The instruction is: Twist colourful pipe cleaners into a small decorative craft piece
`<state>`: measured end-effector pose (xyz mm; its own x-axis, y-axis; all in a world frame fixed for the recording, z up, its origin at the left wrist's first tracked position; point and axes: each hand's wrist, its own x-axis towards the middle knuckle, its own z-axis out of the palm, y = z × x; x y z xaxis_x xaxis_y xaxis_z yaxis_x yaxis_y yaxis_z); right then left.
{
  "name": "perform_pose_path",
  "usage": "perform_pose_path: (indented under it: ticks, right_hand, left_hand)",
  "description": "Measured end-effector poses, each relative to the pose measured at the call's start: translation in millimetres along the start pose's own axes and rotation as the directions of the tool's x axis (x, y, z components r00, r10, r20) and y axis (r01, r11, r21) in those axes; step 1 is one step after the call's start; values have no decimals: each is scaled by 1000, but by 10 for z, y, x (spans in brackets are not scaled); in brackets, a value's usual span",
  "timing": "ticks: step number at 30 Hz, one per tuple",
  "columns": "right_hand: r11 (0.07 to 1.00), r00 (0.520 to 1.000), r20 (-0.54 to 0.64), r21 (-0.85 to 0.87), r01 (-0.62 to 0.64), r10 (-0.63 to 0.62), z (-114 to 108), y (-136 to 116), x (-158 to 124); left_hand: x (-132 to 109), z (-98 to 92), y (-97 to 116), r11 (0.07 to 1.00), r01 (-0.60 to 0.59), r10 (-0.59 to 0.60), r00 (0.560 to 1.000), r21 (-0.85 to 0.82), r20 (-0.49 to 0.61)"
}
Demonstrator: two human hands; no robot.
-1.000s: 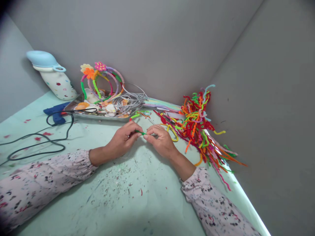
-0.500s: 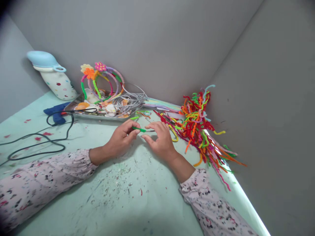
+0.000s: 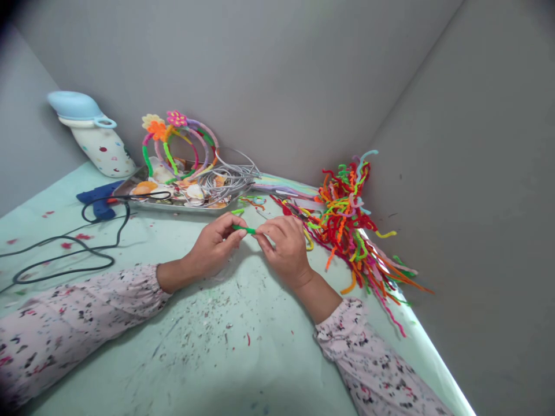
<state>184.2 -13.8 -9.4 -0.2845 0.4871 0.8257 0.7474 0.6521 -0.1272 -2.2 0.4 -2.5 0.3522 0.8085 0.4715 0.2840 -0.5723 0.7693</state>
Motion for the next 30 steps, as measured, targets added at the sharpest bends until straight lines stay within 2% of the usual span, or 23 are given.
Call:
perform_pose_path:
  ticks: [10,20,23,30]
  right_hand:
    - [1000,1000,-23,2,-7,7,-20,-19,10]
    - [999,1000,-13,48,-15,15,-26,-20,-5]
    - [985,996,9,144,-94,93,-31,-42,5]
    - [892,940,203,314,-326,272,-18,-12,-2]
  left_hand:
    - [-5,3,11,998,29,-29,1000,-49,0]
    - [5,-4,6,1000,12,-12,1000,-25,-3]
    - [4,-9,10,1000,1,-1,1000,-18,-2]
    - [0,-11,13,1000,-2,2,1000,0,3]
